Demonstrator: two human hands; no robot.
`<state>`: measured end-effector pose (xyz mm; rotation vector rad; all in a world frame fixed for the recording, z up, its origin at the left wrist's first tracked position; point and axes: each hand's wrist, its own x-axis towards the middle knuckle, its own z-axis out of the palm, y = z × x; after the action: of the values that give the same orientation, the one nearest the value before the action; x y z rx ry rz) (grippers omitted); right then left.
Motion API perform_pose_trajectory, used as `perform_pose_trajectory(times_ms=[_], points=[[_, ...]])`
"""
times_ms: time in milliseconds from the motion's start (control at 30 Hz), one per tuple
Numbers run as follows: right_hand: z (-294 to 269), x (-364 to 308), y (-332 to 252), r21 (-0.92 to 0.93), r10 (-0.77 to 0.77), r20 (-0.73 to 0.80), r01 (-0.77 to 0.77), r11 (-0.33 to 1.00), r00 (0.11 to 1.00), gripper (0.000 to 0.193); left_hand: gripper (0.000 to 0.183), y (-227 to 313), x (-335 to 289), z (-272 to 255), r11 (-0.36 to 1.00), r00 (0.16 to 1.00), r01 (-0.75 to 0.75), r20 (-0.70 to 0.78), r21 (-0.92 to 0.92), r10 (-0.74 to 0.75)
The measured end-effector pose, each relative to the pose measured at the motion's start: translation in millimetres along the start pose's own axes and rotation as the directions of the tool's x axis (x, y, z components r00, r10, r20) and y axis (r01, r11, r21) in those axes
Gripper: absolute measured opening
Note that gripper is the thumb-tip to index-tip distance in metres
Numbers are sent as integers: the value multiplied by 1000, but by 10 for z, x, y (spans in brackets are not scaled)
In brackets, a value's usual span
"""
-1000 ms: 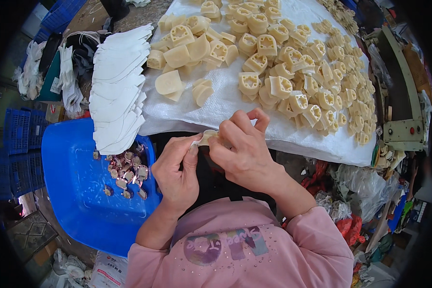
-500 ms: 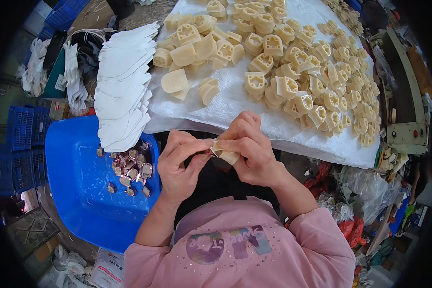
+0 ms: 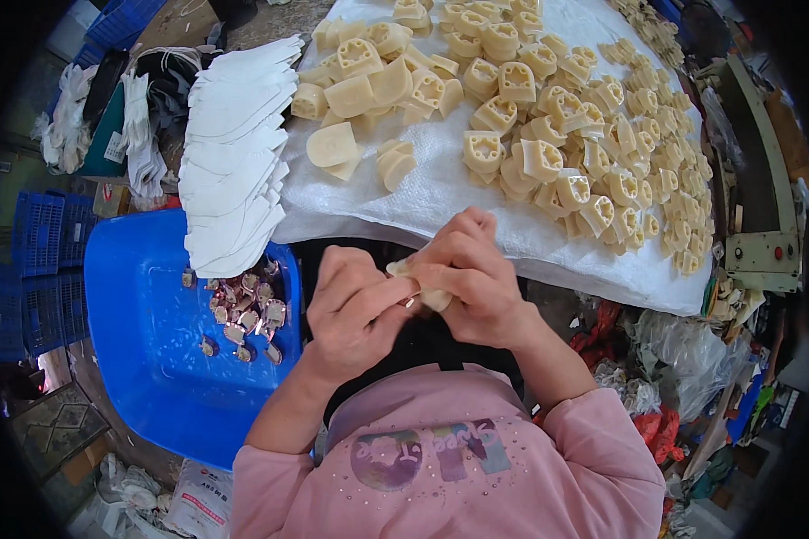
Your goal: Manually assembling and preparing rubber/plastic shoe sole components at a factory workbench.
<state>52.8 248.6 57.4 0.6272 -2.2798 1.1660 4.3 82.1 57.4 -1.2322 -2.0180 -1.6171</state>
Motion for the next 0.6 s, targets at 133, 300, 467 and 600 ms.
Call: perform_pose_trajectory(times_ms=[133,300,467,600], points=[[-2,93,-53,-212,-62,54,72,975,997,29,29,-42,-47,-89,990,996,4,-84,140,7],[-9,142,-225,-48,138,-79,-143,989,987,25,29,-173,-158,-199,994,983,79,-173,74,-65],[173,-232,-244,749,763,102,-554,364,639,18,28,20,-77,-49,983,969,56,-228,-174,-96],[223,-171,-310,846,778,11,-420,327,628,23,24,-8,-137,24,951,994,66,-62,-301,-89]])
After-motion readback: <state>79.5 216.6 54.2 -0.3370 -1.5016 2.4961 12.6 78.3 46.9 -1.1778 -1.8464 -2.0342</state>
